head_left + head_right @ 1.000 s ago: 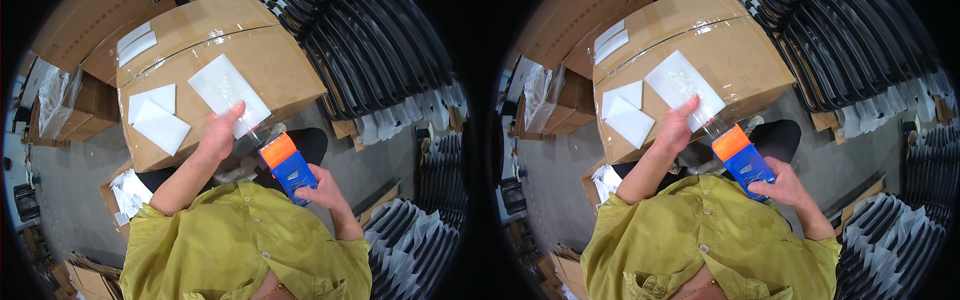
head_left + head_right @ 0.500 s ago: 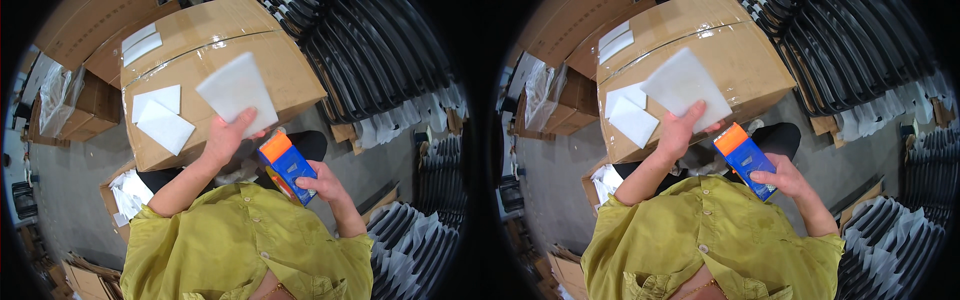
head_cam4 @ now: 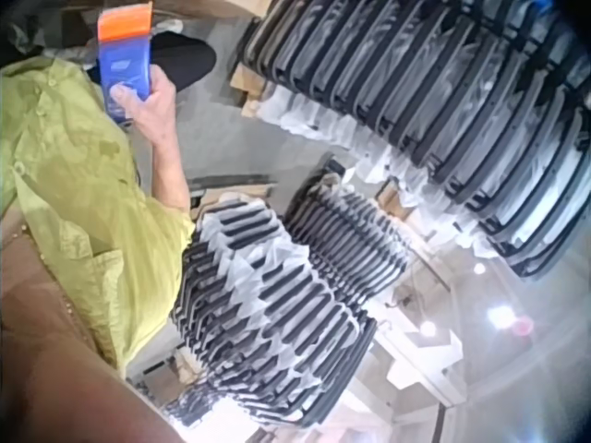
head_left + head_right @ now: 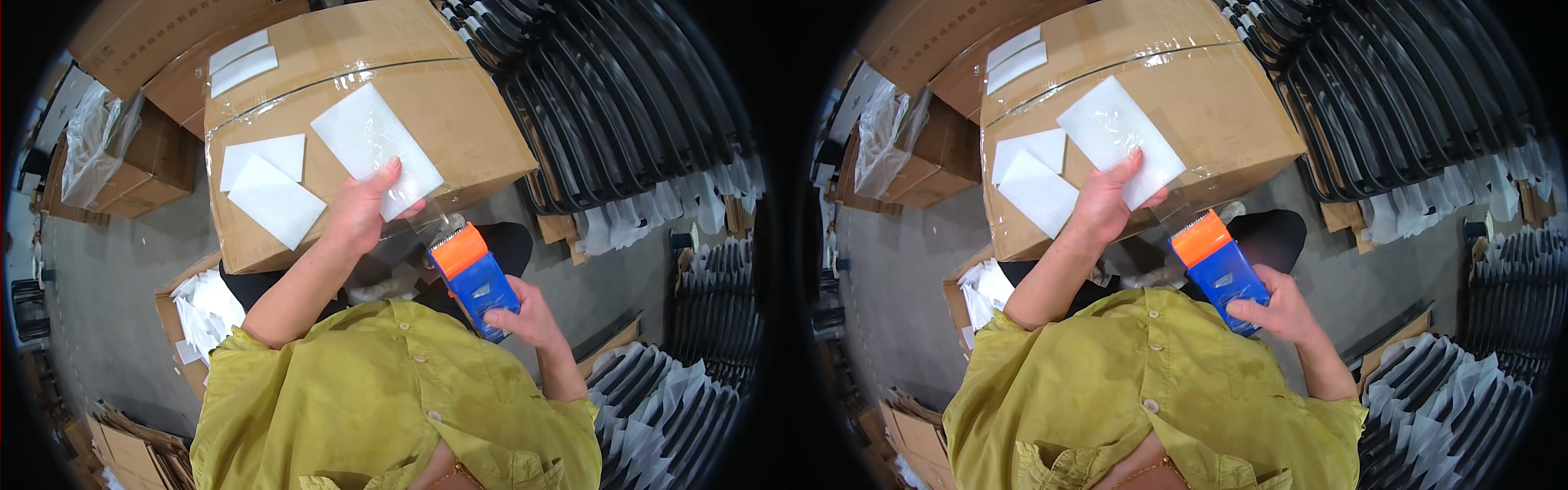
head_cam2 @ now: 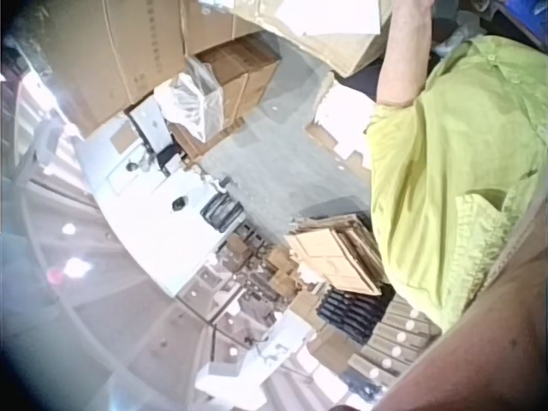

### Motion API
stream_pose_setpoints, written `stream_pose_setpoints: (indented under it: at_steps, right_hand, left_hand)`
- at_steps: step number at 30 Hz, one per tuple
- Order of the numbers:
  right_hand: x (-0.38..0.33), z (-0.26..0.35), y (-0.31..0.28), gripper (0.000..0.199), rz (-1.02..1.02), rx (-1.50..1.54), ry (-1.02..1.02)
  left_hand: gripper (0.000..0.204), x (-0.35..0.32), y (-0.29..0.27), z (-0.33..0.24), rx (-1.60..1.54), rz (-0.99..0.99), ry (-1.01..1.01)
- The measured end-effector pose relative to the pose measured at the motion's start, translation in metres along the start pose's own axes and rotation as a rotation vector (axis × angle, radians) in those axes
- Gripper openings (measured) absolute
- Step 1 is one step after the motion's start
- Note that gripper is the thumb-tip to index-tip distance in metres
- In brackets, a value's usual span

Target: Wrapping foam padding around metal chair frames and preparing padded materials using a tape dispenser in a warehouse setting.

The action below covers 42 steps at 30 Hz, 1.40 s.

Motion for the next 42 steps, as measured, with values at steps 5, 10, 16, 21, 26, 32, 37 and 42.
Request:
stream_pose_setpoints:
  at_steps: [5, 10, 16, 21, 26, 32, 37, 42]
  right_hand:
    - [0.013, 0.003, 0.015, 0.039, 0.141, 0.074, 0.153]
    - [0.052, -0.054, 0.002, 0.029, 0.100, -0.140, -0.284]
    - [0.054, -0.038, 0.039, 0.041, 0.085, 0.354, 0.479]
    - [0.040, -0.056, 0.000, 0.035, 0.000, 0.140, 0.407]
    - [0.032, -0.073, -0.006, 0.032, -0.042, 0.151, 0.471]
    - [0.030, -0.064, 0.002, 0.032, -0.018, 0.082, 0.414]
    - [0.022, 0.022, -0.004, 0.038, -0.075, 0.136, 0.239]
    - [0.078, 0.140, 0.046, 0.050, 0.027, 0.120, -0.137]
  left_hand:
    - [0.029, -0.014, 0.013, -0.017, 0.286, 0.152, 0.157]
    - [0.015, -0.114, 0.066, -0.001, 0.938, 0.411, 1.616]
    - [0.018, -0.163, 0.069, -0.011, 0.639, 0.862, 1.317]
    - [0.026, -0.081, -0.006, -0.155, 1.347, -0.187, 1.698]
    - [0.030, 0.027, -0.104, -0.226, 2.044, -0.726, 1.334]
    - [0.031, 0.122, -0.158, -0.218, 2.272, -0.825, 0.977]
    - [0.054, 0.139, -0.146, -0.216, 2.220, -0.749, 0.921]
    - [0.063, 0.129, -0.140, -0.215, 2.093, -0.765, 0.985]
Point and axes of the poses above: each hand's wrist, its own x-axis towards the middle knuckle, its own y-axis out of the palm, z = x × y, the point moved 8 cm from there along x, towards the middle knuckle, and after that the axes turned 15 degrees about -z, right-handed, at the moved point
